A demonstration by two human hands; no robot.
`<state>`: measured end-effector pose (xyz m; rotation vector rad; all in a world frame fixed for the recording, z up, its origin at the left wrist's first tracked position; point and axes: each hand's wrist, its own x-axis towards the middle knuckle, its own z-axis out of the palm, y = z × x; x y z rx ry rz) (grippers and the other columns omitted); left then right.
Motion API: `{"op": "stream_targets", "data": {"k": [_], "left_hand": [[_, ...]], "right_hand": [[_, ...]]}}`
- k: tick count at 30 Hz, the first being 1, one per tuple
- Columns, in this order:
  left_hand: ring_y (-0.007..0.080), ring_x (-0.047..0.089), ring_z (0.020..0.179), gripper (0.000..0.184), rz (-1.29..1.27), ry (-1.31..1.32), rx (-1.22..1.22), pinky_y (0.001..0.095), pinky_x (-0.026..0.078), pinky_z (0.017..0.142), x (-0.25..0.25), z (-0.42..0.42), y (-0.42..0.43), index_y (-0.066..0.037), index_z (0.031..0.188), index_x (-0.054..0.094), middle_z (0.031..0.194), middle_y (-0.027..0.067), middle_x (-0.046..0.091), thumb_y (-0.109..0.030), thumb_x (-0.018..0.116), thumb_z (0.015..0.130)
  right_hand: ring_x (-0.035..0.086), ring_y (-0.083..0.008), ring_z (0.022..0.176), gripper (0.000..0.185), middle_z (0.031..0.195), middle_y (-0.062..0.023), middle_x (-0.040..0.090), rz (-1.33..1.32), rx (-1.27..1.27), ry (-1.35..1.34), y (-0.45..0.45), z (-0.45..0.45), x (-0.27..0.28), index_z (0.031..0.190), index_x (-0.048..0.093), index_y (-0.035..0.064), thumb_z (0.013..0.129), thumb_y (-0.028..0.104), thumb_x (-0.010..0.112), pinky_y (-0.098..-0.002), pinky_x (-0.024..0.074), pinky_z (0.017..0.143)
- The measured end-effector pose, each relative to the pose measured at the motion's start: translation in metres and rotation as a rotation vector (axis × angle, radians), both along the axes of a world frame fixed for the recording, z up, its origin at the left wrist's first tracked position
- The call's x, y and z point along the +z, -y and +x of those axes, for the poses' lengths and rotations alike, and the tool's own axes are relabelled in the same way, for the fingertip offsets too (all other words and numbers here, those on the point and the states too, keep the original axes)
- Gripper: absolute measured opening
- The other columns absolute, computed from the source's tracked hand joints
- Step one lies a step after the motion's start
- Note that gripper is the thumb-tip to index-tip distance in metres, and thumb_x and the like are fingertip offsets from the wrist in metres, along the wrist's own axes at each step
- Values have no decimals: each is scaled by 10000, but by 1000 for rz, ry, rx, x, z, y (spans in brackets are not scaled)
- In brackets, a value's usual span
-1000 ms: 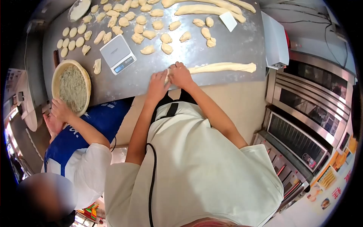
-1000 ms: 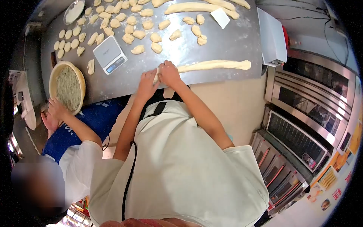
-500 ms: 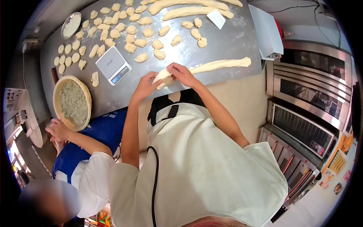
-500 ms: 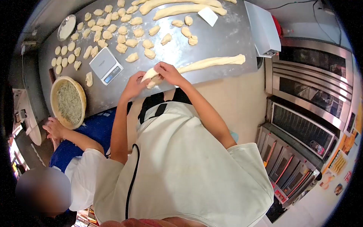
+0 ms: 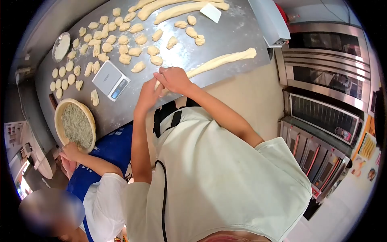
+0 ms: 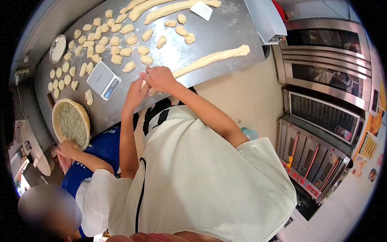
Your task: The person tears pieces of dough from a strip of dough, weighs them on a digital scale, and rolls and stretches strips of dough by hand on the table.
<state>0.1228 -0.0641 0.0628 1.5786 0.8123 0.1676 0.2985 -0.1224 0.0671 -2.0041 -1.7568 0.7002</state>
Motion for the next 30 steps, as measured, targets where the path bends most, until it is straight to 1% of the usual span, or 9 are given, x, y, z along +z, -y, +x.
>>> {"op": "stream_targets", "data": {"k": [2, 5, 11, 13, 19, 22, 23, 24, 30], "left_hand": [[424, 696, 796, 265, 192, -26, -55, 463, 527, 723, -9, -4, 4, 52, 1146, 632, 909, 234, 731, -193, 616, 1046], [501, 650, 848, 252, 351, 119, 5, 495, 512, 760, 11, -5, 16, 42, 1120, 628, 885, 262, 703, -200, 604, 1052], [502, 635, 831, 287, 278, -96, -62, 502, 486, 731, -11, -9, 27, 7, 1081, 628, 849, 289, 651, -270, 554, 1086], [503, 628, 815, 297, 235, -29, 10, 505, 480, 722, -12, -9, 24, 4, 1073, 625, 836, 291, 642, -282, 546, 1092], [490, 634, 811, 336, -159, -39, 122, 497, 496, 747, 45, -30, 4, -21, 1078, 636, 849, 277, 657, -328, 503, 1109], [455, 661, 818, 370, 262, -226, 242, 476, 529, 780, 53, -58, -8, -24, 1140, 647, 887, 240, 698, -366, 511, 1110], [435, 662, 945, 432, 388, -323, 308, 473, 521, 864, 47, -65, -17, -2, 1292, 609, 991, 245, 700, -381, 533, 1100], [414, 663, 1071, 547, 513, -421, 371, 470, 512, 948, 39, -72, -28, 20, 1444, 571, 1094, 249, 702, -396, 555, 1090], [383, 520, 1395, 607, 978, -650, 264, 527, 412, 1133, -52, -117, -97, -29, 1514, 531, 1500, 216, 566, -410, 614, 1048]], "right_hand": [[721, -384, 721, 495, 710, -173, 706, 34, 75, 16, -5, 4, 1, 927, 712, 63, 1087, 477, 492, -495, 559, 640], [731, -350, 707, 465, 725, -142, 722, 22, 313, 184, -2, 8, 7, 906, 721, 84, 1101, 423, 469, -480, 566, 618], [736, -326, 710, 365, 757, -83, 742, 83, 448, 361, -2, 56, -86, 885, 737, 139, 1057, 379, 521, -456, 566, 593], [736, -323, 742, 286, 813, -92, 751, -13, 114, 389, -24, 69, -82, 885, 736, 158, 1001, 363, 574, -473, 560, 607], [719, -364, 795, 234, 859, -114, 744, -13, -155, 556, 6, 145, -107, 1032, 739, 145, 999, 289, 558, -541, 542, 657], [700, -411, 779, 299, 850, -173, 733, 88, -289, 631, 27, 176, -106, 1025, 710, 70, 1049, 288, 507, -566, 513, 667], [700, -411, 779, 299, 850, -173, 733, 100, -274, 628, 31, 176, -101, 1025, 710, 70, 1049, 288, 507, -566, 513, 667], [692, -423, 770, 336, 843, -201, 723, 103, -312, 429, 38, 172, -94, 1028, 702, 51, 1071, 310, 493, -558, 499, 670], [674, -400, 825, 336, 911, -227, 704, -20, -375, -104, 62, 103, -46, 1022, 689, 4, 1028, 338, 659, -475, 517, 748]]}}
